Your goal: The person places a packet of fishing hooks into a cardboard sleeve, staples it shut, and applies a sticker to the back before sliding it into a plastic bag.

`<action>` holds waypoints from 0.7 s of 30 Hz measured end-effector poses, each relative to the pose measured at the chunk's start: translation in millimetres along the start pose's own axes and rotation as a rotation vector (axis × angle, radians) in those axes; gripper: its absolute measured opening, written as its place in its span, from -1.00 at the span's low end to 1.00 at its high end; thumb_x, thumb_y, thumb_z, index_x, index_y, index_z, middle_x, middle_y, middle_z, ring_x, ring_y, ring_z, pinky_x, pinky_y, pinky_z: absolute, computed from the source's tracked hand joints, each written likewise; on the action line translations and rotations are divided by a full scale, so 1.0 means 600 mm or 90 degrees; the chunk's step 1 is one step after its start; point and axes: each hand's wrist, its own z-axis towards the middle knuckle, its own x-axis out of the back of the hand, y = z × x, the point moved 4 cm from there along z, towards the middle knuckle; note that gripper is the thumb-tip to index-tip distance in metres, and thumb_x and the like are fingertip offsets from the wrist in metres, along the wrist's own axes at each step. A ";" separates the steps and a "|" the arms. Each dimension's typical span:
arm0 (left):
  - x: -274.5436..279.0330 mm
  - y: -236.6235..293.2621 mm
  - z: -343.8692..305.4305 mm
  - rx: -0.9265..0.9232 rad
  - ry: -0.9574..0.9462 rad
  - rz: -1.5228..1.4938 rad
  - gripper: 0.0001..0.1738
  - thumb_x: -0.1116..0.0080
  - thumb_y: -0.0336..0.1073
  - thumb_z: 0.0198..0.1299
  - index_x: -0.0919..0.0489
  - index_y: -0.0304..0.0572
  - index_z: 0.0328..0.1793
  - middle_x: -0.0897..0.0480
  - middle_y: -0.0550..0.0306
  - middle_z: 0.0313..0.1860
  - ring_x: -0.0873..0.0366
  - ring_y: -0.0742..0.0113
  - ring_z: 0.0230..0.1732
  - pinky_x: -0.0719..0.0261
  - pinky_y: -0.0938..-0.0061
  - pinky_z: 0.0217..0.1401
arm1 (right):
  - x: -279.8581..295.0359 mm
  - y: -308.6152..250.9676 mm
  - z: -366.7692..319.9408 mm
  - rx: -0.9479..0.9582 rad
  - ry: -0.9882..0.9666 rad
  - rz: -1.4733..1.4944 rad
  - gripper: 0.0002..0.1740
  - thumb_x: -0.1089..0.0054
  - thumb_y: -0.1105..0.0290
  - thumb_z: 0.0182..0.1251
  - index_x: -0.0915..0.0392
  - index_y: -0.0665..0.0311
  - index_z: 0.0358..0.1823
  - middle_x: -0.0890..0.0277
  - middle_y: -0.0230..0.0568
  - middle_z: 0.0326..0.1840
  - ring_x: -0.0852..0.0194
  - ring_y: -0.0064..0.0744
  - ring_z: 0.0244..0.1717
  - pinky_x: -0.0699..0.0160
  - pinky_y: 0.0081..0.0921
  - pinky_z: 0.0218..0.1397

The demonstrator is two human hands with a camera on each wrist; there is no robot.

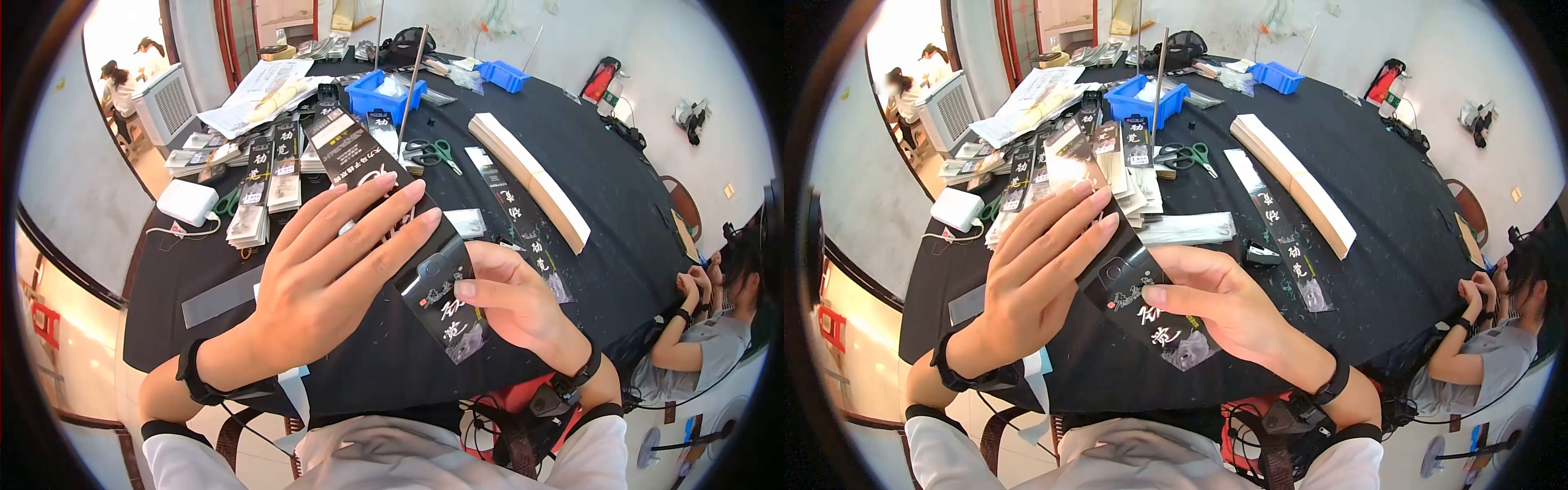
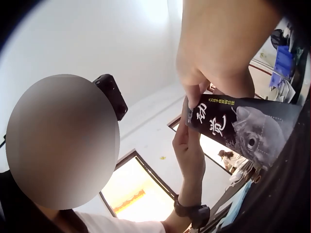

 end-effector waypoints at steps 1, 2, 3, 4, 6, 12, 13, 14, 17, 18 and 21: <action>0.001 0.001 0.001 -0.001 -0.028 -0.028 -0.51 -0.10 -0.56 -0.11 -0.59 -0.25 0.06 -0.57 -0.06 0.09 -0.51 0.00 0.14 -0.46 0.24 0.13 | 0.000 0.001 0.000 0.004 -0.008 0.015 -0.63 -0.10 0.57 0.28 -0.45 0.43 0.14 -0.56 -0.21 0.02 -0.50 -0.51 0.03 -0.43 -0.52 0.14; 0.001 0.003 0.002 -0.002 -0.057 -0.056 -0.49 -0.04 -0.63 -0.11 -0.55 -0.37 0.09 -0.54 -0.18 0.12 -0.48 -0.11 0.17 -0.43 0.17 0.17 | 0.000 0.001 -0.001 0.009 -0.015 0.030 -0.63 -0.10 0.56 0.29 -0.46 0.44 0.13 -0.56 -0.20 0.02 -0.50 -0.51 0.02 -0.43 -0.52 0.12; -0.002 0.004 0.002 0.002 -0.063 -0.081 -0.47 -0.02 -0.64 -0.13 -0.54 -0.38 0.10 -0.54 -0.18 0.12 -0.48 -0.11 0.17 -0.43 0.17 0.17 | 0.000 0.001 -0.001 0.011 -0.017 0.028 -0.63 -0.10 0.56 0.29 -0.46 0.44 0.13 -0.56 -0.20 0.02 -0.50 -0.51 0.02 -0.43 -0.52 0.12; -0.004 0.005 0.001 0.006 -0.069 -0.105 -0.45 -0.01 -0.65 -0.15 -0.54 -0.39 0.10 -0.54 -0.18 0.12 -0.48 -0.12 0.17 -0.42 0.18 0.17 | -0.002 0.002 -0.001 0.001 -0.031 0.043 -0.64 -0.09 0.56 0.29 -0.46 0.45 0.12 -0.56 -0.20 0.01 -0.50 -0.52 0.01 -0.44 -0.54 0.11; -0.003 0.008 0.001 0.012 -0.078 -0.122 -0.40 0.05 -0.68 -0.19 -0.51 -0.42 0.13 -0.54 -0.19 0.12 -0.48 -0.12 0.18 -0.41 0.19 0.20 | -0.006 -0.001 0.000 -0.006 -0.048 0.056 -0.65 -0.09 0.56 0.30 -0.46 0.45 0.12 -0.57 -0.20 0.00 -0.50 -0.53 0.00 -0.44 -0.55 0.10; 0.019 0.009 0.013 0.158 -0.162 -0.513 -0.40 -0.16 -0.46 -0.03 -0.39 -0.53 0.22 -0.60 -0.18 -0.05 -0.61 0.03 -0.10 -0.55 0.36 -0.04 | -0.032 -0.041 0.001 0.083 0.044 -0.134 -0.74 -0.15 0.54 0.28 -0.53 0.42 -0.01 -0.58 -0.26 -0.09 -0.53 -0.57 -0.10 -0.48 -0.62 -0.01; 0.020 0.012 0.016 0.149 -0.116 -0.481 -0.39 -0.24 -0.36 0.05 -0.40 -0.46 0.25 -0.63 -0.09 -0.17 -0.63 0.21 -0.26 -0.57 0.45 -0.16 | -0.038 -0.049 0.002 0.170 0.071 -0.239 -0.78 -0.17 0.54 0.26 -0.55 0.41 -0.07 -0.58 -0.28 -0.13 -0.52 -0.60 -0.14 -0.49 -0.64 -0.06; 0.021 0.020 0.020 0.149 -0.116 -0.481 -0.39 -0.24 -0.36 0.05 -0.40 -0.46 0.25 -0.63 -0.09 -0.17 -0.63 0.21 -0.26 -0.57 0.45 -0.16 | -0.044 -0.056 0.002 0.258 0.098 -0.343 -0.81 -0.20 0.53 0.24 -0.56 0.39 -0.12 -0.58 -0.30 -0.18 -0.52 -0.62 -0.18 -0.50 -0.67 -0.12; 0.012 0.023 0.027 0.366 -0.065 -0.633 -0.51 -0.18 -0.33 0.22 -0.42 -0.56 0.19 -0.61 -0.06 -0.01 -0.54 0.39 -0.01 -0.46 0.48 0.10 | -0.054 -0.070 -0.001 0.364 0.154 -0.531 -0.84 -0.27 0.51 0.18 -0.57 0.36 -0.20 -0.54 -0.31 -0.42 -0.44 -0.71 -0.44 -0.43 -0.71 -0.39; 0.014 0.022 0.028 0.366 -0.065 -0.632 -0.51 -0.18 -0.33 0.22 -0.42 -0.56 0.19 -0.61 -0.06 -0.01 -0.54 0.39 -0.01 -0.46 0.48 0.10 | -0.063 -0.078 -0.004 0.416 0.173 -0.650 -0.84 -0.30 0.49 0.17 -0.57 0.35 -0.23 -0.51 -0.31 -0.50 -0.40 -0.73 -0.54 -0.38 -0.70 -0.48; 0.007 0.019 0.026 0.449 -0.018 -0.734 -0.71 -0.14 -0.44 0.26 -0.55 -0.41 0.09 -0.65 0.19 -0.22 -0.48 0.65 -0.26 -0.48 0.72 -0.24 | -0.066 -0.080 -0.003 0.473 0.259 -0.750 -0.78 -0.39 0.42 0.09 -0.53 0.32 -0.32 -0.44 -0.36 -0.61 -0.34 -0.66 -0.65 -0.32 -0.67 -0.58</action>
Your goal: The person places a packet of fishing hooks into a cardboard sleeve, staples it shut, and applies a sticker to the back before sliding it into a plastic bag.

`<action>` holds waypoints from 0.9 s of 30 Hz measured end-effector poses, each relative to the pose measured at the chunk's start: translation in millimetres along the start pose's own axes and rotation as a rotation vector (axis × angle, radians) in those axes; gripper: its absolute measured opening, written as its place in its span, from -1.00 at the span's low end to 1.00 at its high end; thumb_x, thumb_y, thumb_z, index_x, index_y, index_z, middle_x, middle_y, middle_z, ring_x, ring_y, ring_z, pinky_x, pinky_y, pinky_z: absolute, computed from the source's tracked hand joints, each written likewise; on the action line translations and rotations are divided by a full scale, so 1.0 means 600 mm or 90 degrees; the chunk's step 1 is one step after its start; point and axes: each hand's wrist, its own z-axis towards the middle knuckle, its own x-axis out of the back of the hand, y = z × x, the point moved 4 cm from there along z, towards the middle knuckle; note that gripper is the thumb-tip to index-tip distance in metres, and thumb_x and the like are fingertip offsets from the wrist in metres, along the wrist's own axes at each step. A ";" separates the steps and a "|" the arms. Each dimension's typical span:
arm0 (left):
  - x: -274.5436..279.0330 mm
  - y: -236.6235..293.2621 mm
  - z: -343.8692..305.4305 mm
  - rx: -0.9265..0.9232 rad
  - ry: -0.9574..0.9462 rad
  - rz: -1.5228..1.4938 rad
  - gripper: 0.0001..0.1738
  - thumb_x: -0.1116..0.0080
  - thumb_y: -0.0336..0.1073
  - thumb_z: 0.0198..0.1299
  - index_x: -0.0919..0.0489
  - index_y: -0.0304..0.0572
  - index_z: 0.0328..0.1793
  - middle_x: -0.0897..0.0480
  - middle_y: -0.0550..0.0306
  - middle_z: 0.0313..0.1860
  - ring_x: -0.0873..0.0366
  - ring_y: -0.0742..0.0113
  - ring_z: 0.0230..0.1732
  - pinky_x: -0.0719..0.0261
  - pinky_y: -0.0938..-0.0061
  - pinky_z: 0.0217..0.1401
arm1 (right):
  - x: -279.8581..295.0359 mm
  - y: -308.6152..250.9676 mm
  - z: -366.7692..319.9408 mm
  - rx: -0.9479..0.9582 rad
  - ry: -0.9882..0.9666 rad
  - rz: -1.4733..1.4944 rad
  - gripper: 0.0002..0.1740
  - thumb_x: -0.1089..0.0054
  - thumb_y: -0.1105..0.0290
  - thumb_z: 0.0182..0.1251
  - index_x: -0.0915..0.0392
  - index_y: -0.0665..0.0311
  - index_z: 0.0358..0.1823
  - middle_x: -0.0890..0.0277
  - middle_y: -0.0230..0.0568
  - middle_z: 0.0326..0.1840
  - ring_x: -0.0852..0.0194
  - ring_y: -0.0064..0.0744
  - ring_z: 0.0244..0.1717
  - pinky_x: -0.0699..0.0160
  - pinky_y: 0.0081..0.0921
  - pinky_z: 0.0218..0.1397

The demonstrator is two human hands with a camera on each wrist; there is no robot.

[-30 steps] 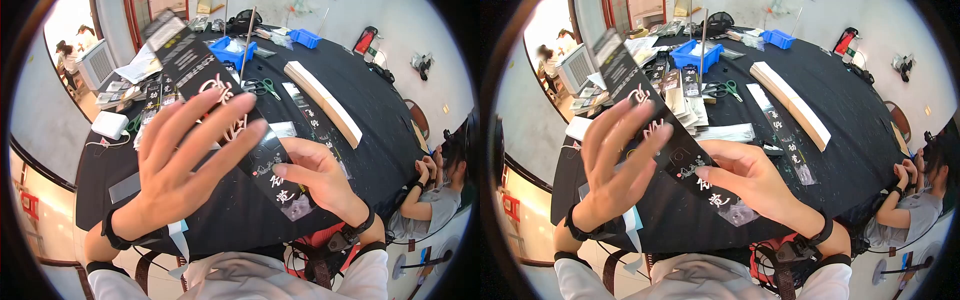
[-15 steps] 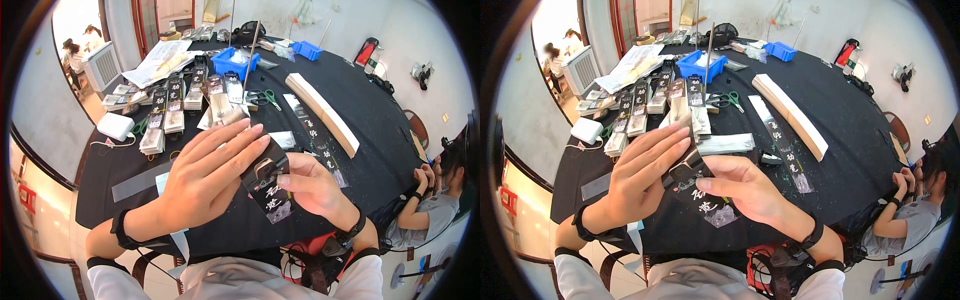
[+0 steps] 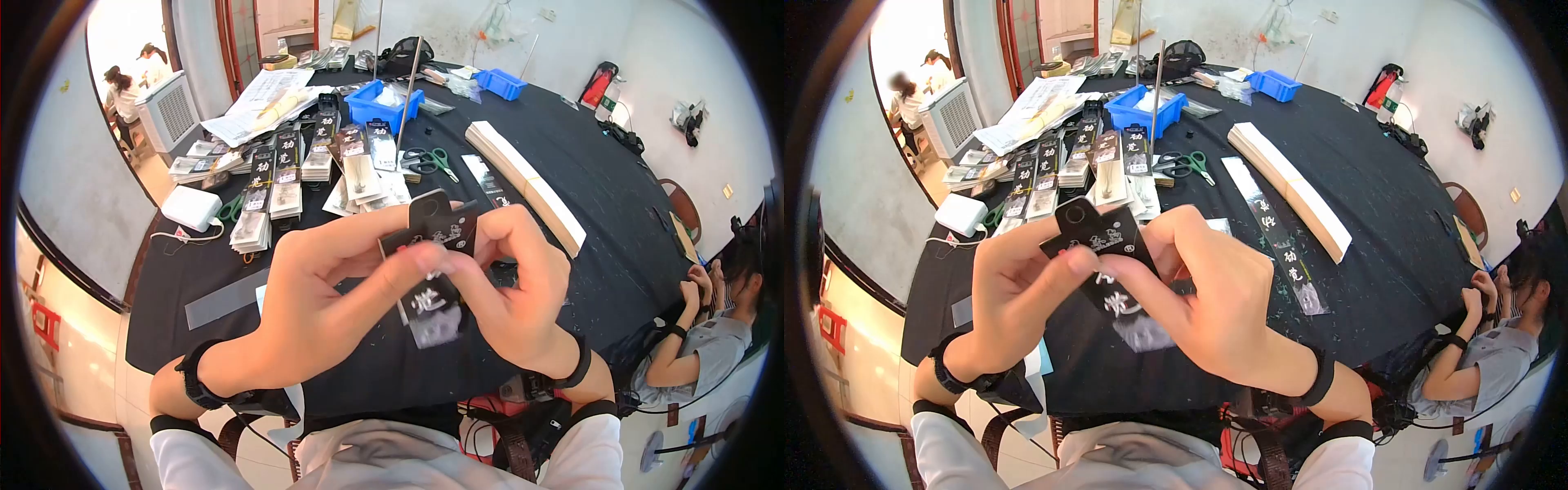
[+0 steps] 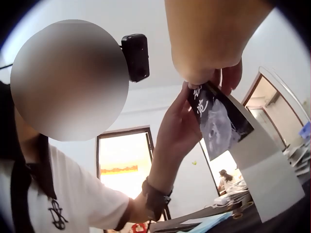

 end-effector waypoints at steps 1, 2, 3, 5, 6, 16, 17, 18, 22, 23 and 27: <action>0.000 -0.003 -0.001 0.000 0.000 0.000 -0.71 -0.14 -0.44 0.26 -0.55 -0.41 0.09 -0.65 0.19 -0.22 -0.48 0.65 -0.26 -0.48 0.72 -0.24 | 0.000 0.003 0.000 0.015 0.030 -0.032 -0.75 -0.42 0.40 0.06 -0.51 0.31 -0.33 -0.43 -0.36 -0.61 -0.35 -0.63 -0.65 -0.33 -0.66 -0.58; 0.001 -0.005 -0.002 -0.007 0.013 -0.021 -0.71 -0.12 -0.43 0.27 -0.55 -0.42 0.08 -0.65 0.20 -0.23 -0.47 0.65 -0.25 -0.47 0.73 -0.23 | -0.004 0.009 0.002 0.000 0.033 -0.050 -0.73 -0.42 0.41 0.06 -0.48 0.31 -0.31 -0.43 -0.35 -0.62 -0.36 -0.57 -0.66 -0.37 -0.65 -0.55; 0.002 -0.007 -0.003 -0.015 0.026 -0.043 -0.72 -0.10 -0.42 0.29 -0.55 -0.43 0.08 -0.64 0.20 -0.23 -0.46 0.66 -0.24 -0.45 0.74 -0.21 | -0.015 0.020 0.003 0.000 0.033 -0.051 -0.73 -0.42 0.41 0.06 -0.48 0.31 -0.31 -0.43 -0.35 -0.62 -0.36 -0.57 -0.66 -0.37 -0.65 -0.55; 0.008 -0.010 0.000 0.004 0.059 -0.063 -0.72 -0.09 -0.40 0.30 -0.56 -0.44 0.07 -0.63 0.23 -0.24 -0.44 0.67 -0.26 -0.42 0.76 -0.23 | -0.031 0.039 0.000 0.073 0.131 0.018 -0.76 -0.37 0.42 0.11 -0.49 0.31 -0.26 -0.42 -0.36 -0.62 -0.34 -0.56 -0.67 -0.39 -0.65 -0.52; 0.013 -0.012 0.002 0.023 0.092 -0.082 -0.72 -0.08 -0.38 0.31 -0.57 -0.46 0.05 -0.63 0.25 -0.25 -0.41 0.68 -0.28 -0.39 0.78 -0.24 | -0.039 0.042 -0.004 0.038 0.100 0.078 -0.83 -0.22 0.41 0.25 -0.51 0.34 -0.21 -0.39 -0.35 -0.66 -0.30 -0.54 -0.69 -0.34 -0.61 -0.53; 0.044 -0.016 0.021 0.129 0.084 0.112 -0.76 -0.16 -0.29 0.25 -0.65 -0.39 -0.22 -0.59 0.20 -0.52 -0.48 0.62 -0.57 -0.38 0.71 -0.61 | -0.031 0.035 -0.022 -0.134 -0.257 0.089 -0.77 0.01 0.36 0.41 -0.52 0.41 -0.18 -0.34 -0.15 -0.72 -0.23 -0.38 -0.77 -0.18 -0.47 -0.64; 0.048 -0.021 0.020 0.147 0.080 0.217 -0.76 -0.17 -0.28 0.24 -0.66 -0.36 -0.28 -0.57 0.22 -0.58 -0.44 0.63 -0.65 -0.38 0.72 -0.64 | -0.034 0.035 -0.024 -0.115 -0.269 0.100 -0.77 0.01 0.36 0.41 -0.51 0.41 -0.19 -0.34 -0.14 -0.72 -0.23 -0.36 -0.77 -0.18 -0.47 -0.64; 0.049 -0.029 0.018 0.106 0.092 0.245 -0.77 -0.17 -0.29 0.23 -0.67 -0.35 -0.33 -0.51 0.23 -0.67 -0.39 0.64 -0.73 -0.36 0.71 -0.69 | -0.036 0.041 -0.027 -0.158 -0.304 0.097 -0.75 0.02 0.32 0.43 -0.50 0.41 -0.20 -0.35 -0.13 -0.71 -0.25 -0.42 -0.75 -0.18 -0.46 -0.63; 0.060 -0.038 0.011 0.058 0.195 0.268 -0.74 -0.17 -0.28 0.24 -0.64 -0.40 -0.35 -0.50 0.25 -0.67 -0.38 0.66 -0.71 -0.33 0.69 -0.75 | -0.064 0.069 -0.051 -0.212 -0.264 0.249 -0.74 0.03 0.27 0.44 -0.45 0.37 -0.18 -0.39 -0.07 -0.65 -0.26 -0.52 -0.71 -0.20 -0.45 -0.61; 0.063 -0.039 0.012 0.061 0.194 0.268 -0.74 -0.17 -0.28 0.24 -0.64 -0.40 -0.35 -0.50 0.25 -0.67 -0.38 0.66 -0.71 -0.33 0.69 -0.75 | -0.062 0.069 -0.055 -0.215 -0.264 0.250 -0.74 0.03 0.27 0.44 -0.45 0.37 -0.18 -0.39 -0.07 -0.65 -0.26 -0.52 -0.71 -0.20 -0.45 -0.61; 0.082 -0.043 0.008 0.050 0.224 0.275 -0.72 -0.15 -0.25 0.26 -0.61 -0.41 -0.29 -0.49 0.24 -0.68 -0.40 0.66 -0.72 -0.30 0.71 -0.75 | -0.059 0.068 -0.055 -0.220 -0.298 0.175 -0.72 -0.02 0.26 0.41 -0.44 0.38 -0.14 -0.37 -0.04 -0.60 -0.22 -0.57 -0.65 -0.26 -0.49 -0.56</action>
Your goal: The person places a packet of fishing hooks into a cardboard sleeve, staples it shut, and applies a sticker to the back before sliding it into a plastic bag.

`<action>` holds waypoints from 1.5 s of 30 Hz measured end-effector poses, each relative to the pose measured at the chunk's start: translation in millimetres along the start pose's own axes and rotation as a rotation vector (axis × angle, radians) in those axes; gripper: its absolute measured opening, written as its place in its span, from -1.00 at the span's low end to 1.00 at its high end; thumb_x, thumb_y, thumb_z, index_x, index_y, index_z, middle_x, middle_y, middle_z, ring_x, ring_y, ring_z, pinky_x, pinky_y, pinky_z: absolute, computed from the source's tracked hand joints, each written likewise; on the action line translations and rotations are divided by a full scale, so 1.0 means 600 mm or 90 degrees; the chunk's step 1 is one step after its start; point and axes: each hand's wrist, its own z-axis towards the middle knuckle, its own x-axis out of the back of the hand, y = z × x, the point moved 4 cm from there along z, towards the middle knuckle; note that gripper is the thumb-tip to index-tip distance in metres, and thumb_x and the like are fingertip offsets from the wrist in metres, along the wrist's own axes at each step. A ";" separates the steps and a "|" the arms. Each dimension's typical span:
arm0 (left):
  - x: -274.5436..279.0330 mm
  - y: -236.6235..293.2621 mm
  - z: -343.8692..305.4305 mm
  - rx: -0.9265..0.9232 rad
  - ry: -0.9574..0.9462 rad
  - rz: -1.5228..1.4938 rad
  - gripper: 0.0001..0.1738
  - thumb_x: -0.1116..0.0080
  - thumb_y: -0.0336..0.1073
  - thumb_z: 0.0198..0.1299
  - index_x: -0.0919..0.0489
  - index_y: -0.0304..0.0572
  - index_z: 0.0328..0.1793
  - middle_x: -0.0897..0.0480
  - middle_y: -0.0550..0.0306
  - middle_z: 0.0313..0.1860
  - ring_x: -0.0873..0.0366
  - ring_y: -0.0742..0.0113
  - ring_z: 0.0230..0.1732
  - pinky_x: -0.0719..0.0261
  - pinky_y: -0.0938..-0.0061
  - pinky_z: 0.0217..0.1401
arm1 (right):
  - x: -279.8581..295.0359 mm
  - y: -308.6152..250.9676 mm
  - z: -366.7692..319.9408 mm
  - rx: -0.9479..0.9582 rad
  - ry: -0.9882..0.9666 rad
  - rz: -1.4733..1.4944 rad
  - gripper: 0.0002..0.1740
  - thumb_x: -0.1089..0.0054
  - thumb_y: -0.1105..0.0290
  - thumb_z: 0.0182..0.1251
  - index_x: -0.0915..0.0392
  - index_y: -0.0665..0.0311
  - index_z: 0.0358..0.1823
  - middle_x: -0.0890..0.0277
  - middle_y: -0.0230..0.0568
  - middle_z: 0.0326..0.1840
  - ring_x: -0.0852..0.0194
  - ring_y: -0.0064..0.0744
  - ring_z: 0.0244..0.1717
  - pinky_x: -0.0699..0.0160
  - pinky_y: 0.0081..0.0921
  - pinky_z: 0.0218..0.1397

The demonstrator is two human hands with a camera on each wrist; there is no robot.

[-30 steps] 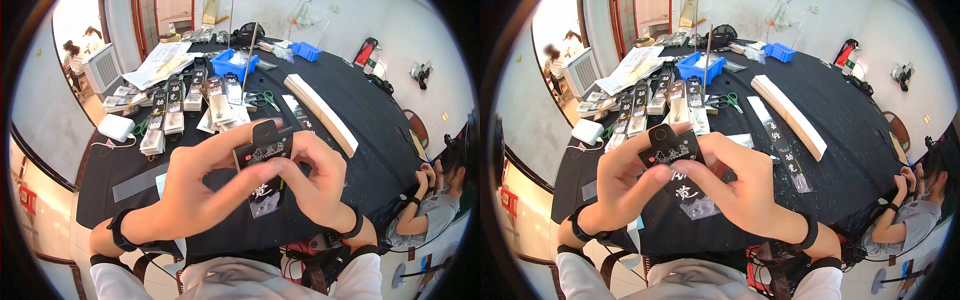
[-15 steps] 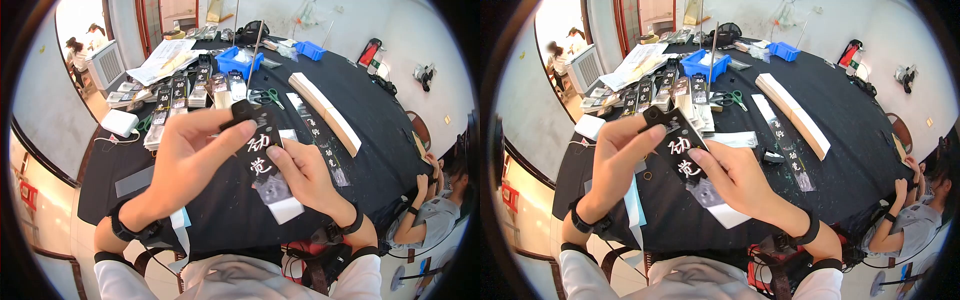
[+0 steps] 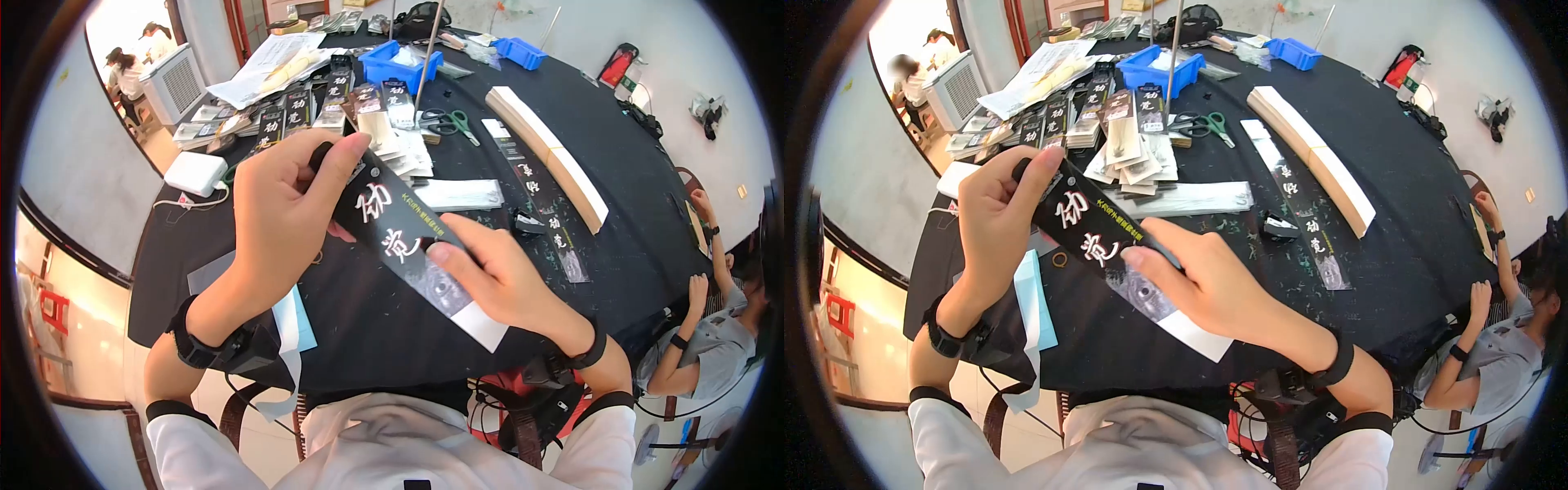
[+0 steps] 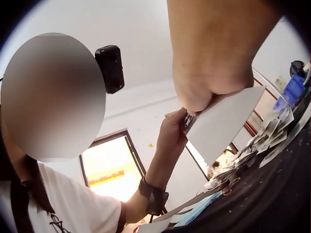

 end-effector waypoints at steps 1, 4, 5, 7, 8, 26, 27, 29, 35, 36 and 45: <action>0.002 -0.005 0.002 0.046 -0.026 0.011 -0.69 -0.14 -0.22 0.27 -0.61 -0.40 -0.30 -0.48 0.26 -0.69 -0.41 0.64 -0.74 -0.30 0.72 -0.75 | -0.001 0.003 0.002 0.005 -0.001 0.002 -0.72 -0.02 0.25 0.41 -0.45 0.39 -0.14 -0.36 -0.07 -0.61 -0.19 -0.60 -0.65 -0.25 -0.51 -0.57; 0.011 -0.020 0.008 0.099 -0.069 0.018 -0.64 -0.12 -0.14 0.28 -0.61 -0.38 -0.31 -0.47 0.30 -0.71 -0.44 0.60 -0.76 -0.32 0.74 -0.73 | 0.002 0.012 0.007 -0.022 -0.026 0.028 -0.70 -0.02 0.24 0.41 -0.47 0.39 -0.16 -0.37 -0.17 -0.61 -0.15 -0.65 -0.61 -0.25 -0.56 -0.55; 0.014 -0.019 0.007 0.100 -0.086 0.015 -0.65 -0.11 -0.15 0.28 -0.60 -0.37 -0.30 -0.47 0.30 -0.71 -0.44 0.60 -0.76 -0.33 0.74 -0.73 | 0.002 0.013 0.009 -0.011 -0.028 0.046 -0.70 -0.01 0.24 0.42 -0.47 0.39 -0.16 -0.37 -0.21 -0.60 -0.16 -0.67 -0.59 -0.25 -0.57 -0.53; 0.016 -0.017 0.004 0.147 -0.161 -0.035 -0.72 -0.13 -0.21 0.28 -0.57 -0.35 -0.18 -0.49 0.27 -0.72 -0.45 0.59 -0.75 -0.34 0.73 -0.71 | 0.001 0.016 0.011 -0.043 -0.056 0.061 -0.71 -0.01 0.24 0.42 -0.48 0.38 -0.18 -0.36 -0.27 -0.57 -0.17 -0.70 -0.53 -0.25 -0.57 -0.49; 0.022 -0.022 0.002 0.147 -0.163 -0.037 -0.72 -0.13 -0.21 0.28 -0.57 -0.35 -0.18 -0.49 0.27 -0.72 -0.45 0.59 -0.75 -0.34 0.73 -0.71 | -0.001 0.021 0.013 -0.045 -0.054 0.060 -0.71 -0.01 0.24 0.42 -0.48 0.38 -0.18 -0.36 -0.27 -0.57 -0.17 -0.70 -0.53 -0.25 -0.57 -0.49; 0.114 -0.205 0.020 0.452 -0.235 -0.060 -0.83 -0.05 -0.28 0.29 -0.48 -0.26 -0.23 -0.55 0.23 -0.61 -0.36 0.62 -0.80 -0.26 0.72 -0.81 | 0.274 0.189 -0.061 -0.375 0.227 -0.564 -0.69 -0.27 0.18 0.14 -0.58 0.31 -0.32 -0.62 -0.16 -0.46 -0.63 -0.24 -0.37 -0.53 -0.38 -0.28; 0.115 -0.207 0.022 0.452 -0.272 0.008 -0.80 -0.07 -0.27 0.29 -0.50 -0.28 -0.20 -0.55 0.24 -0.62 -0.38 0.63 -0.78 -0.29 0.73 -0.79 | 0.289 0.217 -0.072 -0.403 0.222 -0.567 -0.63 -0.34 0.13 0.07 -0.58 0.33 -0.34 -0.61 -0.14 -0.45 -0.63 -0.23 -0.35 -0.52 -0.38 -0.26; 0.120 -0.216 0.027 0.422 -0.340 0.113 -0.76 -0.11 -0.25 0.27 -0.51 -0.33 -0.14 -0.53 0.22 -0.69 -0.43 0.60 -0.77 -0.33 0.73 -0.76 | 0.297 0.253 -0.078 -0.429 0.217 -0.571 -0.58 -0.40 0.08 0.00 -0.57 0.34 -0.36 -0.61 -0.13 -0.44 -0.62 -0.22 -0.33 -0.52 -0.37 -0.25; 0.118 -0.174 0.018 0.143 -0.274 0.508 -0.76 -0.18 -0.29 0.17 -0.52 -0.25 -0.10 -0.50 0.17 -0.67 -0.44 0.47 -0.68 -0.37 0.55 -0.62 | 0.316 0.312 -0.080 -0.474 0.163 -0.517 -0.49 -0.47 0.03 -0.12 -0.56 0.38 -0.42 -0.54 -0.14 -0.53 -0.54 -0.33 -0.44 -0.44 -0.42 -0.32; 0.119 -0.171 0.014 0.143 -0.273 0.507 -0.76 -0.18 -0.29 0.17 -0.52 -0.25 -0.10 -0.50 0.17 -0.67 -0.44 0.47 -0.68 -0.37 0.55 -0.62 | 0.317 0.320 -0.080 -0.507 0.131 -0.465 -0.52 -0.46 0.07 -0.10 -0.56 0.39 -0.42 -0.51 -0.17 -0.56 -0.50 -0.39 -0.48 -0.40 -0.44 -0.36; 0.094 -0.089 0.014 0.064 -0.165 0.548 -0.82 -0.17 -0.32 0.14 -0.56 -0.29 -0.22 -0.48 0.12 -0.64 -0.43 0.41 -0.60 -0.35 0.48 -0.47 | 0.308 0.268 -0.076 -0.464 0.191 -0.404 -0.64 -0.30 0.19 0.06 -0.63 0.38 -0.29 -0.56 -0.13 -0.54 -0.53 -0.37 -0.48 -0.38 -0.45 -0.37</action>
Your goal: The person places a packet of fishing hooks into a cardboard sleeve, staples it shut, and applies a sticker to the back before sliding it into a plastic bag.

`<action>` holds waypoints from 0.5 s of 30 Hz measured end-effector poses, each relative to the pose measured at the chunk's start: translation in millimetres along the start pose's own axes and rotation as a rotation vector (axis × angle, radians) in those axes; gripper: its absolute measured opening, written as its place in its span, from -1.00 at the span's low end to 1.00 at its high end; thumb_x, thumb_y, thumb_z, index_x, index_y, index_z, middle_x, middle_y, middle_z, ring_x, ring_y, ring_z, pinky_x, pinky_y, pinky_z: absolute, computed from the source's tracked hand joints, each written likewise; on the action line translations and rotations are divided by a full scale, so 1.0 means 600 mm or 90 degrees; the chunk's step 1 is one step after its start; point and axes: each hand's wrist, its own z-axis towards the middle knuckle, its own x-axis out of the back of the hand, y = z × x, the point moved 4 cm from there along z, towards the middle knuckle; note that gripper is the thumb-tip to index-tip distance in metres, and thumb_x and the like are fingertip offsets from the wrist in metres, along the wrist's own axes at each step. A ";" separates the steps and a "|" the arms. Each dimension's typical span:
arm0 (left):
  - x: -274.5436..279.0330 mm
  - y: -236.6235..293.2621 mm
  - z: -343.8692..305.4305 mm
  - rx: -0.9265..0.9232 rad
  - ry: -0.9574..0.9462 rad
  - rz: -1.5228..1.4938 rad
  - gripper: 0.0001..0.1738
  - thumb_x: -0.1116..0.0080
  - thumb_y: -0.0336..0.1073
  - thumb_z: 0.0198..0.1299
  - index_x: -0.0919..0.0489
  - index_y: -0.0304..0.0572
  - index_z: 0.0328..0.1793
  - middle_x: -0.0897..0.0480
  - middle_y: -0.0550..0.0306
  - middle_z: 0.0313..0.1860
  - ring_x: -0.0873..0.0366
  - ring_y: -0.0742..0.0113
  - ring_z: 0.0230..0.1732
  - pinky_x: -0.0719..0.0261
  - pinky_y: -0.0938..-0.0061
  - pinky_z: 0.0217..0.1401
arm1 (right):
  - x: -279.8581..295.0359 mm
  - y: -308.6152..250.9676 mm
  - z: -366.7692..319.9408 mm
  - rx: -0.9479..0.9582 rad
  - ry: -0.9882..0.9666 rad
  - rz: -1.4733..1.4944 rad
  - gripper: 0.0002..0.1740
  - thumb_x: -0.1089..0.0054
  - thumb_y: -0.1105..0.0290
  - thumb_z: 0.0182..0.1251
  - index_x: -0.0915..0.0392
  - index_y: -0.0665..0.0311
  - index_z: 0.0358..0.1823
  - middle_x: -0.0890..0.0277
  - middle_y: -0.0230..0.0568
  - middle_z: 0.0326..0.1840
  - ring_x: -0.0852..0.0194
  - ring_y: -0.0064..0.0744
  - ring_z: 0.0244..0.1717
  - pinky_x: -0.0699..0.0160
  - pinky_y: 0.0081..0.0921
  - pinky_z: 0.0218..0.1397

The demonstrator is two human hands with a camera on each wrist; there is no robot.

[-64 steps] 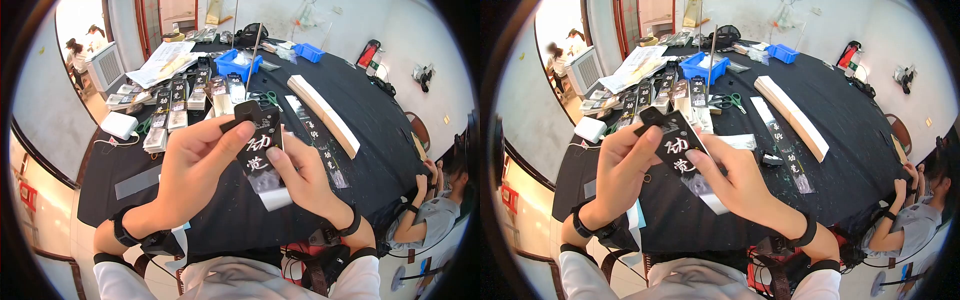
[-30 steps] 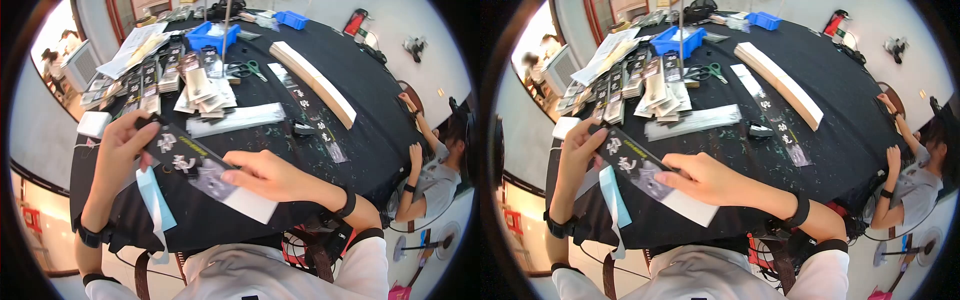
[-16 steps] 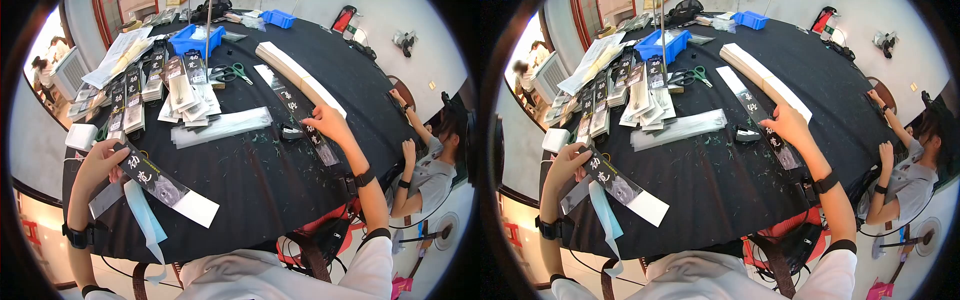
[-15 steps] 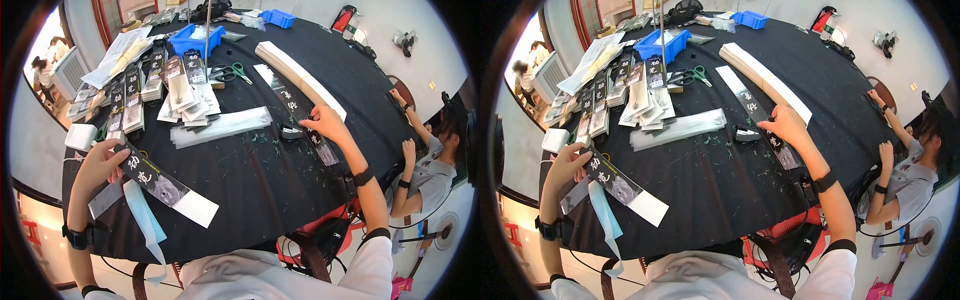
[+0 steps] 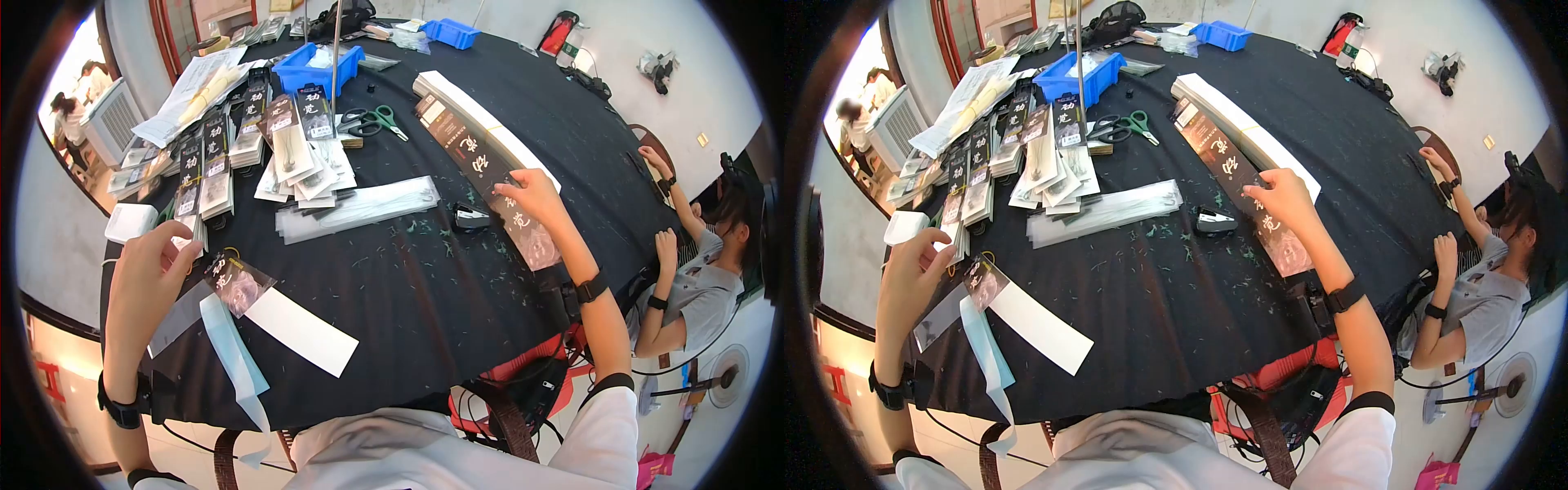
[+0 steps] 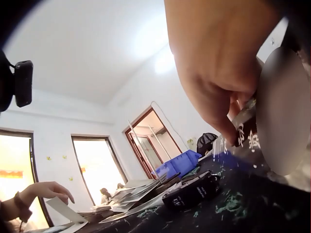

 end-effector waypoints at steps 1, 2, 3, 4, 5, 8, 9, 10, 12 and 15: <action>-0.001 0.003 -0.001 -0.001 -0.013 -0.005 -0.83 -0.16 -0.32 0.14 -0.56 -0.29 -0.23 -0.49 0.12 -0.63 -0.43 0.42 -0.59 -0.36 0.50 -0.47 | 0.004 -0.004 -0.002 0.023 0.033 -0.030 -0.64 -0.27 0.20 0.09 -0.62 0.37 -0.22 -0.59 -0.07 -0.47 -0.56 -0.24 -0.44 -0.43 -0.39 -0.32; -0.003 0.006 -0.002 -0.002 -0.025 -0.009 -0.83 -0.16 -0.32 0.14 -0.56 -0.29 -0.24 -0.51 0.12 -0.63 -0.44 0.42 -0.59 -0.37 0.51 -0.46 | 0.009 -0.008 -0.005 0.046 0.066 -0.060 -0.63 -0.24 0.21 0.12 -0.62 0.36 -0.15 -0.62 -0.02 -0.41 -0.59 -0.11 -0.39 -0.47 -0.34 -0.27; -0.001 0.014 -0.004 -0.003 -0.024 -0.010 -0.83 -0.16 -0.32 0.14 -0.56 -0.29 -0.24 -0.51 0.12 -0.63 -0.44 0.42 -0.59 -0.37 0.51 -0.46 | 0.001 -0.002 -0.005 0.046 0.068 -0.061 -0.63 -0.24 0.21 0.12 -0.62 0.36 -0.15 -0.62 -0.02 -0.41 -0.59 -0.11 -0.39 -0.47 -0.34 -0.27; -0.001 0.023 -0.006 -0.004 -0.036 -0.015 -0.83 -0.16 -0.32 0.15 -0.57 -0.29 -0.24 -0.52 0.11 -0.62 -0.45 0.42 -0.58 -0.38 0.52 -0.46 | -0.006 0.005 -0.005 0.094 0.146 -0.078 -0.63 -0.22 0.22 0.14 -0.61 0.36 -0.14 -0.61 0.03 -0.39 -0.58 -0.03 -0.35 -0.49 -0.29 -0.22; -0.001 0.029 -0.008 -0.004 -0.049 -0.019 -0.83 -0.17 -0.31 0.15 -0.57 -0.29 -0.25 -0.53 0.10 -0.62 -0.47 0.42 -0.57 -0.39 0.53 -0.45 | -0.006 0.005 -0.006 0.142 0.224 -0.094 -0.64 -0.20 0.23 0.15 -0.61 0.37 -0.13 -0.61 0.07 -0.36 -0.58 0.05 -0.30 -0.51 -0.24 -0.16; -0.002 0.037 -0.014 -0.051 -0.033 -0.012 -0.82 -0.18 -0.31 0.14 -0.58 -0.30 -0.24 -0.55 0.09 -0.61 -0.48 0.43 -0.56 -0.40 0.53 -0.44 | -0.011 -0.002 -0.010 0.110 0.184 -0.143 -0.66 -0.19 0.25 0.18 -0.59 0.38 -0.14 -0.58 0.10 -0.29 -0.55 0.08 -0.21 -0.50 -0.18 -0.09; -0.001 0.038 -0.016 -0.050 -0.031 -0.011 -0.82 -0.18 -0.31 0.14 -0.58 -0.30 -0.24 -0.55 0.09 -0.61 -0.48 0.43 -0.56 -0.40 0.53 -0.44 | -0.013 -0.007 -0.015 0.140 0.214 -0.172 -0.68 -0.18 0.27 0.20 -0.58 0.39 -0.16 -0.56 0.11 -0.25 -0.54 0.07 -0.18 -0.49 -0.17 -0.09; 0.000 0.039 -0.017 -0.059 -0.031 -0.017 -0.82 -0.18 -0.31 0.14 -0.58 -0.30 -0.23 -0.55 0.09 -0.60 -0.49 0.43 -0.56 -0.40 0.53 -0.44 | -0.016 -0.010 -0.019 0.141 0.214 -0.172 -0.68 -0.18 0.27 0.20 -0.58 0.39 -0.16 -0.56 0.11 -0.25 -0.54 0.07 -0.18 -0.49 -0.17 -0.09; 0.002 0.043 -0.020 -0.067 -0.030 -0.022 -0.82 -0.18 -0.32 0.14 -0.58 -0.30 -0.22 -0.56 0.09 -0.60 -0.49 0.43 -0.55 -0.41 0.53 -0.44 | -0.013 -0.016 -0.027 0.142 0.262 -0.190 -0.73 -0.16 0.32 0.22 -0.57 0.37 -0.17 -0.53 0.10 -0.19 -0.52 0.07 -0.15 -0.49 -0.16 -0.10; 0.006 0.050 -0.023 -0.067 -0.028 -0.023 -0.82 -0.18 -0.33 0.14 -0.59 -0.30 -0.21 -0.56 0.09 -0.60 -0.49 0.43 -0.55 -0.40 0.55 -0.45 | -0.014 -0.008 -0.024 0.182 0.290 -0.157 -0.78 -0.14 0.34 0.23 -0.59 0.35 -0.20 -0.52 0.05 -0.16 -0.52 0.01 -0.13 -0.49 -0.20 -0.11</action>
